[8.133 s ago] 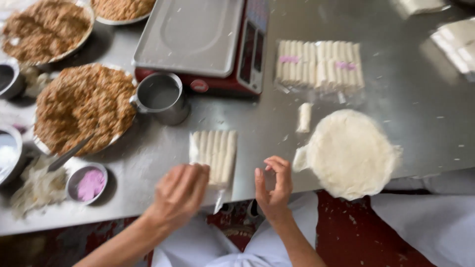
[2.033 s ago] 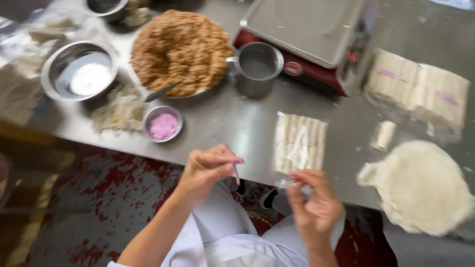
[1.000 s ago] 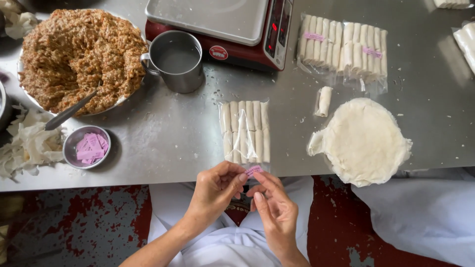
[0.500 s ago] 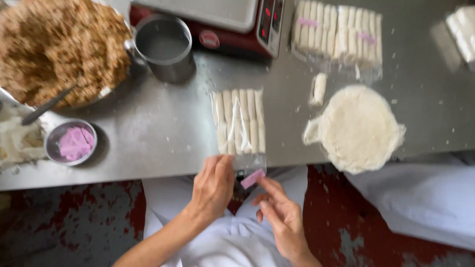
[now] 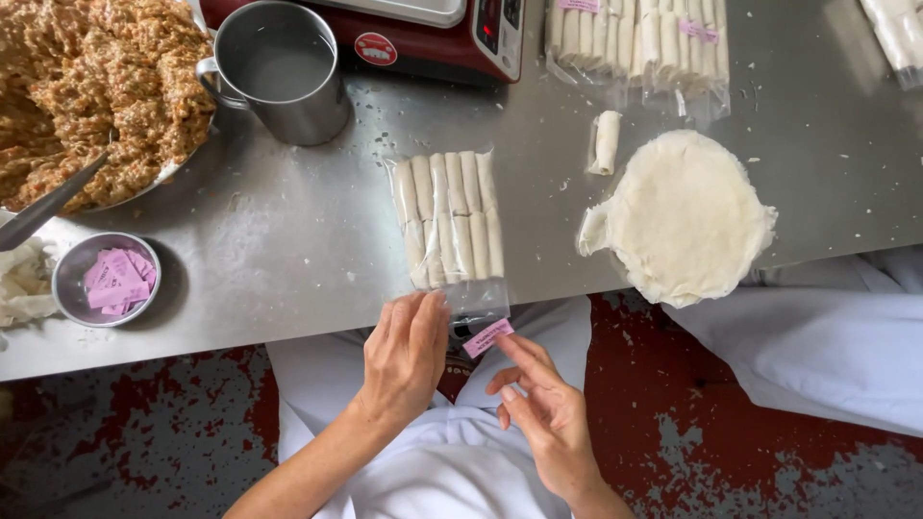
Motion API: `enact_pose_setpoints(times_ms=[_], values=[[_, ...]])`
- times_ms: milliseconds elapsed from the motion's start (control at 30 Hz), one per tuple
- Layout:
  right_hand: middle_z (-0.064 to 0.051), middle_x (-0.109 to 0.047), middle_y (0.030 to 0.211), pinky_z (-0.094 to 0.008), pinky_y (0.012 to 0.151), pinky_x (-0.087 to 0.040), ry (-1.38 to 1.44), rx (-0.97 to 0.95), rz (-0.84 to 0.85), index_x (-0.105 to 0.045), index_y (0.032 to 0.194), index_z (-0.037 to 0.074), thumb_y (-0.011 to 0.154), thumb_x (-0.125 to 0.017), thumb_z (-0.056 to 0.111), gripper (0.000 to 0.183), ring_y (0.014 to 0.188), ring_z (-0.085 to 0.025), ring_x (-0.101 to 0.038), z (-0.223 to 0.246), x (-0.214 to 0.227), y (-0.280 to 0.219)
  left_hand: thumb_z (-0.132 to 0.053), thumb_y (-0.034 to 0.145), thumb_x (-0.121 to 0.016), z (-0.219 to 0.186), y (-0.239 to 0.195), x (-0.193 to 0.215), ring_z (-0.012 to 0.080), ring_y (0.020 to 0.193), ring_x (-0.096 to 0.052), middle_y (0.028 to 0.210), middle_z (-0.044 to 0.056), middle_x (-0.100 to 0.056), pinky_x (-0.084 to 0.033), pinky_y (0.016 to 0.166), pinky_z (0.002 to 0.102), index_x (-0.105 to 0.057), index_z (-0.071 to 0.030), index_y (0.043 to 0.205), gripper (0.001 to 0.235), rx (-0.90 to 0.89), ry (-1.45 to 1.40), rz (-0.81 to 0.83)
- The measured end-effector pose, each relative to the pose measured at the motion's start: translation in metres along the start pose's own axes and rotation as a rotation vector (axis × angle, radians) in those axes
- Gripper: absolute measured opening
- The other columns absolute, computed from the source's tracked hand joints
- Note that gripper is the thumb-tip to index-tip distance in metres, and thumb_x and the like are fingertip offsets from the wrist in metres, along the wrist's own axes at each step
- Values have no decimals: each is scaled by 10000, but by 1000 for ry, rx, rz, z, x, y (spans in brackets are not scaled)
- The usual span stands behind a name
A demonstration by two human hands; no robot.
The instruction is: A person is seen preparing food wraps by placing filling on thin dough wrappers, rolling them, and then packaging the finished rolls into plastic bags.
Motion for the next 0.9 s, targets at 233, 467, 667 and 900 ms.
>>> enact_pose_setpoints(times_ms=[233,467,667,900], values=[[-115,-402,1591,-243,578,-531,180,62,152,-516,1468,23,957,-584,-41,520,906,-164,-653,-18,-32,34,16,1000,-584,-5,2,1,330,799,-580,998,219,-566,-558,732,398,-547,104,1154,182,-188,-28,-37],[95,-525,674,-164,655,-451,303,83,173,-93,1654,37,889,-764,359,1067,637,-12,-487,-15,-54,71,122,951,-551,-7,4,8,340,783,-572,995,226,-548,-554,701,416,-549,104,1117,167,-220,4,-74],[99,-289,586,-190,476,-247,118,19,124,-139,1670,175,910,-501,80,847,501,-32,-241,0,-58,98,141,937,-516,-11,10,10,363,774,-563,980,261,-555,-562,716,435,-540,119,1106,172,-235,-36,-84],[-62,-171,1730,-247,1015,-458,100,71,199,-249,1599,44,912,-495,37,730,1364,-62,-452,13,-58,101,143,959,-542,-13,16,13,340,836,-611,989,244,-569,-596,765,413,-561,124,1181,224,-251,5,-79]])
Point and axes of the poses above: each hand's wrist, its own y-axis towards the middle knuckle, its own x-axis out of the back of the hand, z = x × y, the point moved 4 cm from there along y, towards the middle knuckle
